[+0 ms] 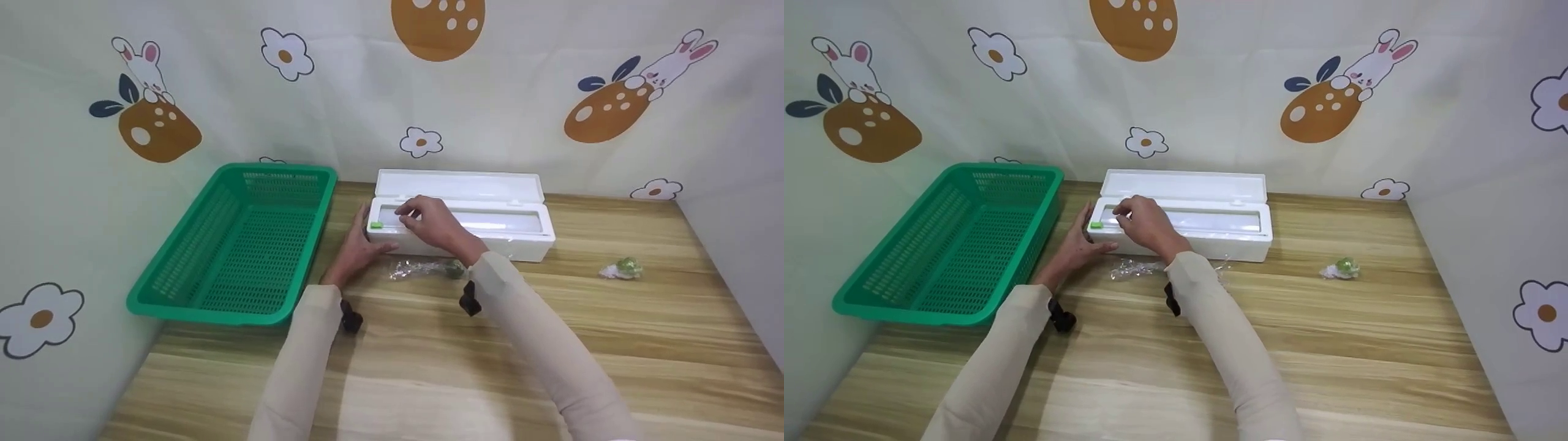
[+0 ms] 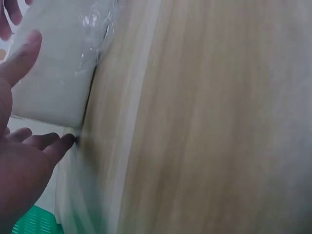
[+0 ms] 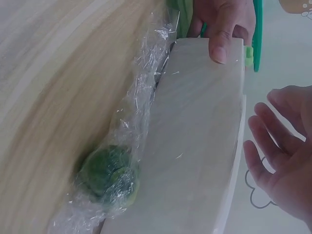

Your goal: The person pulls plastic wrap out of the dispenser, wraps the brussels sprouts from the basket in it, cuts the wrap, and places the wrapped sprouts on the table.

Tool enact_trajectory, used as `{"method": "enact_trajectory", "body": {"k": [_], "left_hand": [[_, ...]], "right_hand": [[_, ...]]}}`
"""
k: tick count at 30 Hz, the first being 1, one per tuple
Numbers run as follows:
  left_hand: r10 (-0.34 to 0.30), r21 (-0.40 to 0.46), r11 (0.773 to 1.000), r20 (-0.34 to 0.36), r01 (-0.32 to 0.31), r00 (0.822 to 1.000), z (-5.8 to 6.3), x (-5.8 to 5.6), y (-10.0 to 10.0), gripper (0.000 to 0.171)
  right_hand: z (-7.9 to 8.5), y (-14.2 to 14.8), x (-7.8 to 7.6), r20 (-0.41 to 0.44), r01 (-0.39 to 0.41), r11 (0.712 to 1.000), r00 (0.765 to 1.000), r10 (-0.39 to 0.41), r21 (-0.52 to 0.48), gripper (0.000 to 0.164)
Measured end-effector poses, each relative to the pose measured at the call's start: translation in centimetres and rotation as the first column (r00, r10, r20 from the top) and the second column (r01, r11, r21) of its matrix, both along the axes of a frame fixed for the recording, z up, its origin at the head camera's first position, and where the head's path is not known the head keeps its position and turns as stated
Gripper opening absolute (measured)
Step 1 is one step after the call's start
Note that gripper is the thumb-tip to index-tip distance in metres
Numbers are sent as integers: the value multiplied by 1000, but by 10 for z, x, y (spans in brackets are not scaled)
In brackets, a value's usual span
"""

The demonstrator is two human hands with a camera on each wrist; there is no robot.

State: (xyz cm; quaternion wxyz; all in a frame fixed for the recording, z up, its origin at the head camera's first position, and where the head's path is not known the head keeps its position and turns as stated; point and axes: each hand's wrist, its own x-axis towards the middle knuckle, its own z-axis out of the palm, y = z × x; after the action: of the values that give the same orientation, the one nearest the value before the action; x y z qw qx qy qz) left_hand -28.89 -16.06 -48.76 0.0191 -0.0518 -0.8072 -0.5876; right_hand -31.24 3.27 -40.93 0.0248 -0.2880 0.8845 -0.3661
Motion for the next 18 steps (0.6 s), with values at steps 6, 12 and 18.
{"method": "enact_trajectory", "body": {"k": [6, 12, 18], "left_hand": [[-53, -38, 998, -15, 52, 998, -3, -7, -3, 125], [-123, -25, 992, -98, 122, 988, -3, -13, -5, 113], [-128, -49, 991, -108, 124, 986, -3, -16, -5, 92]], "right_hand": [[0, -16, -3, 25, -25, 1000, 999, 24, 2, 24], [-3, -28, -6, 30, -37, 999, 999, 36, 23, 23], [-9, -34, -7, 0, -25, 998, 1000, 25, 61, 19]]}}
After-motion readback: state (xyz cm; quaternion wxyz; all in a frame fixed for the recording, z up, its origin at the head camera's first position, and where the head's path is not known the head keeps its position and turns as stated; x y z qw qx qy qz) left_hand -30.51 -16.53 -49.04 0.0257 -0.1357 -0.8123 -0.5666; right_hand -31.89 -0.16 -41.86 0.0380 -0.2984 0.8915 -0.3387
